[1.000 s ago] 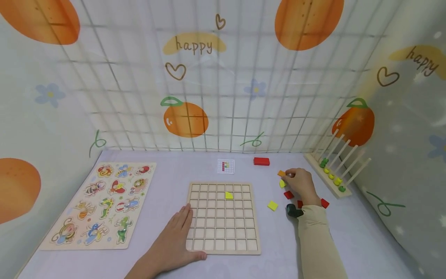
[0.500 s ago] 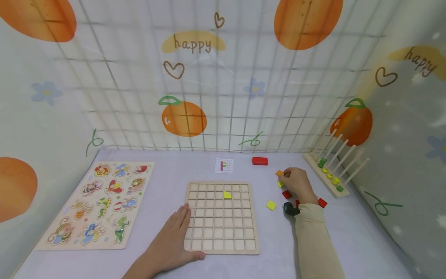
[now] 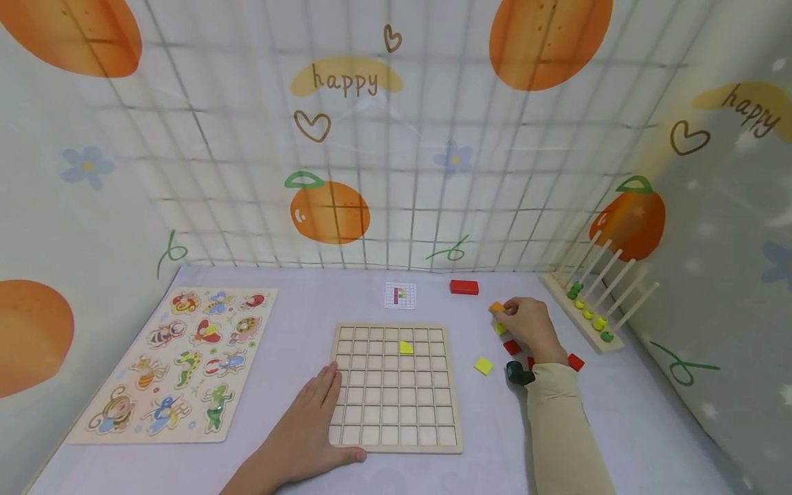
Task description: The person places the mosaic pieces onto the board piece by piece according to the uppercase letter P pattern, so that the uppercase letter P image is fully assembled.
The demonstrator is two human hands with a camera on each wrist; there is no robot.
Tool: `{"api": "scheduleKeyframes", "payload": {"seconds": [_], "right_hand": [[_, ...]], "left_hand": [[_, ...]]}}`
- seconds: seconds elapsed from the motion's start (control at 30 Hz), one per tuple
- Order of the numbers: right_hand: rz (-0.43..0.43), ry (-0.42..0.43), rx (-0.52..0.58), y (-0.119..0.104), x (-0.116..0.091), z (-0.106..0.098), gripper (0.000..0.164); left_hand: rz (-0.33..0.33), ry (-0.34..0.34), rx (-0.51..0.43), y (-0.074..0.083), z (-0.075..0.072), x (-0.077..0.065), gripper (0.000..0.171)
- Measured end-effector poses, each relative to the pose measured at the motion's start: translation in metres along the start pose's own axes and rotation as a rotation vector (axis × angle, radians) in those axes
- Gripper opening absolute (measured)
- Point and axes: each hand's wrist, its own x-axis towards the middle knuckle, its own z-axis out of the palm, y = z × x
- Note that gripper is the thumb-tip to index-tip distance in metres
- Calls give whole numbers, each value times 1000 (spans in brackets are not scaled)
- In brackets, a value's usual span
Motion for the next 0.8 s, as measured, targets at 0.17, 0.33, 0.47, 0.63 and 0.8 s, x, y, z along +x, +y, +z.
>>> {"api": "scheduleKeyframes", "payload": {"seconds": [0.17,0.33,0.47,0.63,0.8], "right_hand": [[-9,-9,13,-11,-4,-2,42],[-12,-36,10,-20,-6,-3,43],[-33,-43,-15,-24,-6,-4,42],[-54,-52,-19,-27,-8,-5,41],[-46,-74,-2,-32,-12,-5,40]], "left_hand": [[-1,-10,-13,1,-2,0,139],[-3,-7,-8,0,-2,-1,139],[-5,-2,-11,1,-2,-1,139],[-13,-7,-20,1,-2,-1,139],[-12,-4,-24,1,-2,-1,139]]}}
